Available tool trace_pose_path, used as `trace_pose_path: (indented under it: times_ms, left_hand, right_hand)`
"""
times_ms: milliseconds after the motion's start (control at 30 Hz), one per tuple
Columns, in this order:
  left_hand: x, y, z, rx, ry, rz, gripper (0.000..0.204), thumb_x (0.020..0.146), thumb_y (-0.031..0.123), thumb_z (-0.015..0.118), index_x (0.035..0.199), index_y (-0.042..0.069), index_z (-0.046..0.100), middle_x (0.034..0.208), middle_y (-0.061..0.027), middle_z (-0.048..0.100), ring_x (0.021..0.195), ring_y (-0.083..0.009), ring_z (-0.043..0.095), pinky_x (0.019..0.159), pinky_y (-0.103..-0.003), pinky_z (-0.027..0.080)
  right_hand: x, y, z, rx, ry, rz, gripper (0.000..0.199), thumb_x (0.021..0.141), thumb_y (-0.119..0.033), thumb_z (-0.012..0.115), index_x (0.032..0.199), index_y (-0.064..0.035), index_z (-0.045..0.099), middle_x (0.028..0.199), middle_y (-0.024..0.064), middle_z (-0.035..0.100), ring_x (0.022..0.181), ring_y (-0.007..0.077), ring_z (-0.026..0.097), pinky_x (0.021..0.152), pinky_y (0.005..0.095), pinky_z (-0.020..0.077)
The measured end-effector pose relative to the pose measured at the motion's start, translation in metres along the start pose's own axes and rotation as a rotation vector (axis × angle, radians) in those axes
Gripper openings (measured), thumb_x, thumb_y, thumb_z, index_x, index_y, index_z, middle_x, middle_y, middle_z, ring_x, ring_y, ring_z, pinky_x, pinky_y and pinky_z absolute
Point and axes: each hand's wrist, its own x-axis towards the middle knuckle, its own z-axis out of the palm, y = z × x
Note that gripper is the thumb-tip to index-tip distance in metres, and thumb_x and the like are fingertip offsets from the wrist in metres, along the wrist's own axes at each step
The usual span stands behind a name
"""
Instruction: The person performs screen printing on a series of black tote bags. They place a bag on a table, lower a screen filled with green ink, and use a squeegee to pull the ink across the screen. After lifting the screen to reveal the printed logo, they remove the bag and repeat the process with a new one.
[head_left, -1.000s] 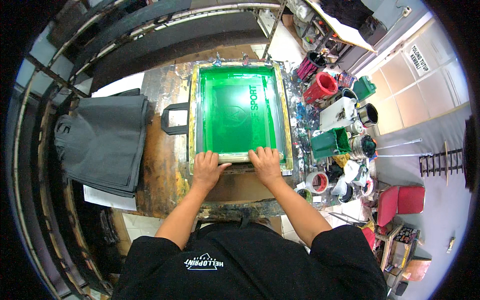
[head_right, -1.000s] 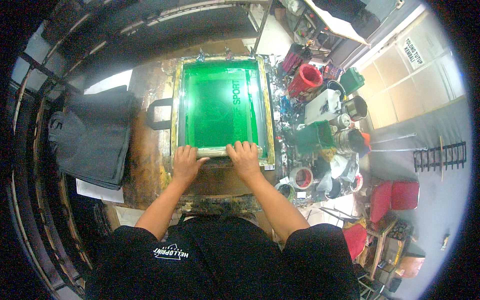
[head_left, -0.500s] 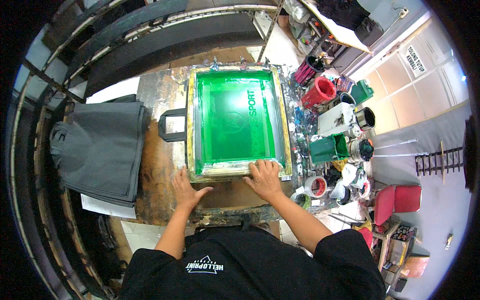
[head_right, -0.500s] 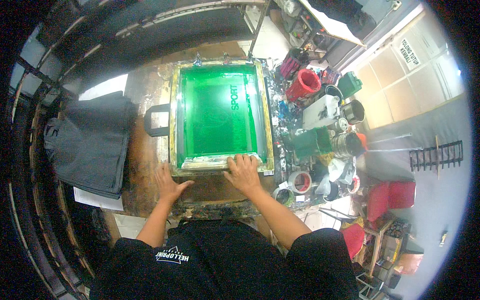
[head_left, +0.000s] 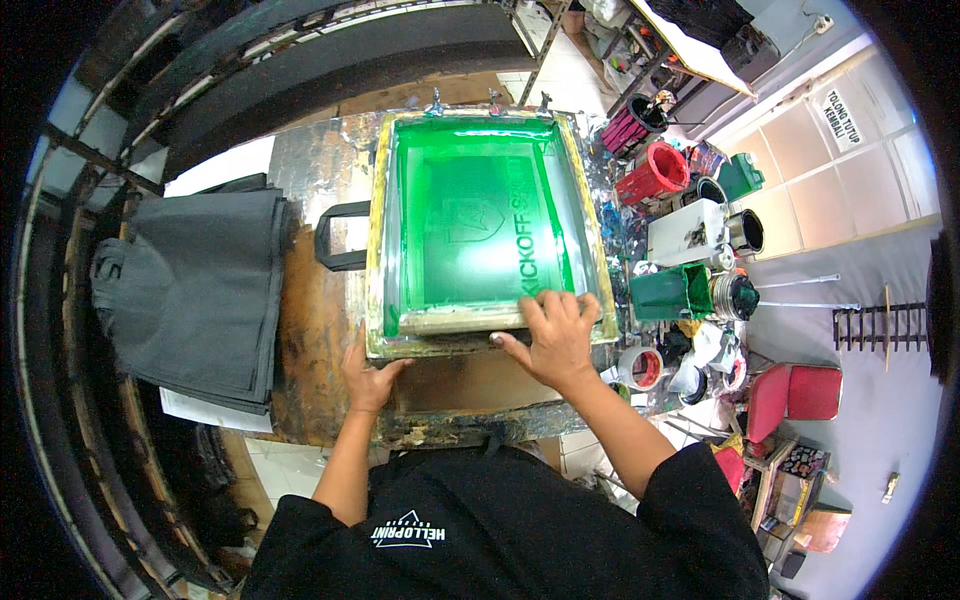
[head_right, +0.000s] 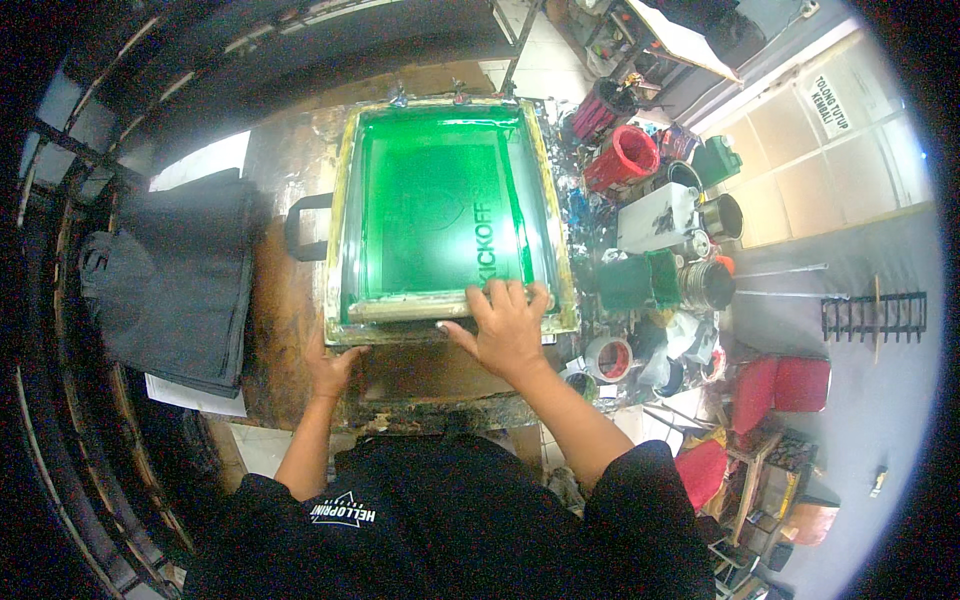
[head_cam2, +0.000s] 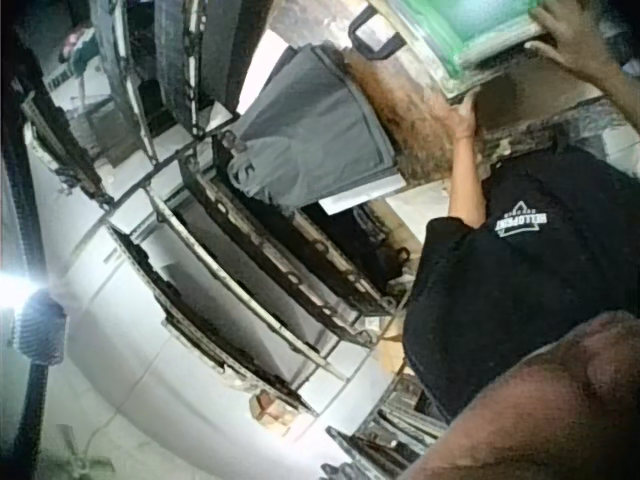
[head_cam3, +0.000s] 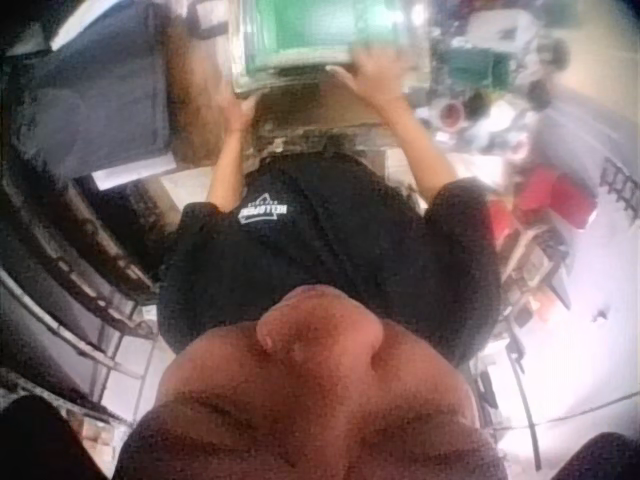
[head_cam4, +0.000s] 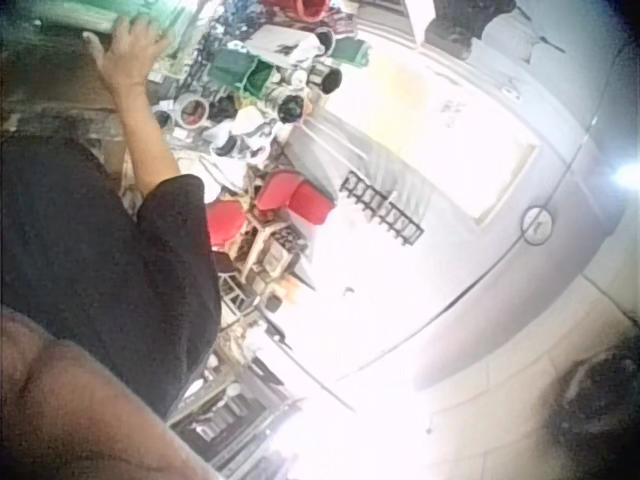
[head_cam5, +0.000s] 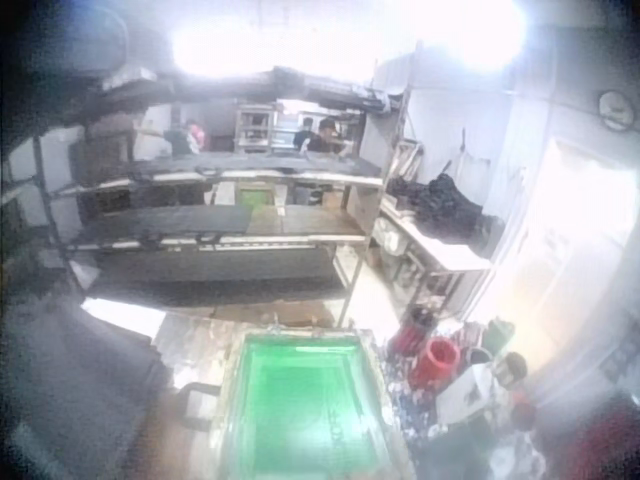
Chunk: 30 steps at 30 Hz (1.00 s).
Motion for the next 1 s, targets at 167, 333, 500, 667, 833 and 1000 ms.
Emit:
trace_pose_path:
  times_ms: [167,333,500,667,833,1000]
  left_hand:
    - [0.06,0.101,-0.029,-0.379,0.196,-0.044,0.079,0.081,0.022,0.089,0.145,-0.004,0.05,0.126,-0.0131,0.066,0.116,-0.0203,0.061,0.096,-0.036,0.055]
    - [0.142,0.167,-0.056,-0.506,0.237,-0.003,0.067,0.095,0.031,0.076,0.146,-0.004,0.049,0.125,-0.0114,0.064,0.11,-0.0203,0.063,0.095,-0.034,0.051]
    - [0.159,0.121,-0.019,-0.398,0.342,-0.029,0.079,0.098,0.041,0.071,0.153,-0.005,0.037,0.135,-0.021,0.053,0.122,-0.0266,0.052,0.105,-0.039,0.041]
    - [0.085,0.032,0.04,0.368,0.007,-0.273,0.097,0.086,0.045,0.08,0.15,-0.01,0.033,0.129,-0.0299,0.05,0.12,-0.0454,0.051,0.105,-0.049,0.042]
    - [0.088,0.041,0.055,0.465,-0.207,-0.574,0.103,0.077,0.035,0.088,0.149,-0.011,0.031,0.134,-0.0328,0.047,0.123,-0.0492,0.052,0.109,-0.051,0.043]
    - [0.105,0.031,0.06,0.207,-0.223,-0.67,0.091,0.079,0.017,0.083,0.15,-0.008,0.032,0.121,-0.0324,0.065,0.113,-0.0485,0.064,0.099,-0.05,0.052]
  right_hand:
    - [0.05,0.002,-0.057,-0.098,0.237,-0.069,0.055,0.083,-0.063,0.068,0.099,-0.0101,0.065,0.093,0.0088,0.059,0.092,0.0284,0.054,0.094,0.0511,0.0294]
    - [0.136,0.015,-0.111,-0.184,0.405,-0.111,0.053,0.087,-0.062,0.065,0.089,-0.0089,0.066,0.086,0.0093,0.063,0.089,0.0279,0.06,0.09,0.0492,0.0336]
    - [0.193,0.02,-0.147,-0.211,0.444,-0.133,0.054,0.094,-0.059,0.061,0.087,-0.0056,0.069,0.08,0.0125,0.068,0.08,0.0306,0.064,0.08,0.0456,0.0373]
    - [0.215,0.03,-0.152,-0.149,0.479,-0.148,0.059,0.092,-0.065,0.061,0.075,-0.0076,0.066,0.074,0.0132,0.068,0.077,0.0313,0.066,0.078,0.0471,0.0392]
    - [0.228,0.027,-0.163,-0.159,0.379,-0.093,0.058,0.093,-0.061,0.061,0.081,-0.004,0.065,0.078,0.0164,0.067,0.08,0.0354,0.065,0.081,0.0484,0.0403]
    - [0.229,0.027,-0.167,-0.123,0.4,-0.063,0.051,0.097,-0.052,0.06,0.09,-0.002,0.065,0.086,0.0187,0.068,0.086,0.0366,0.064,0.087,0.0463,0.0415]
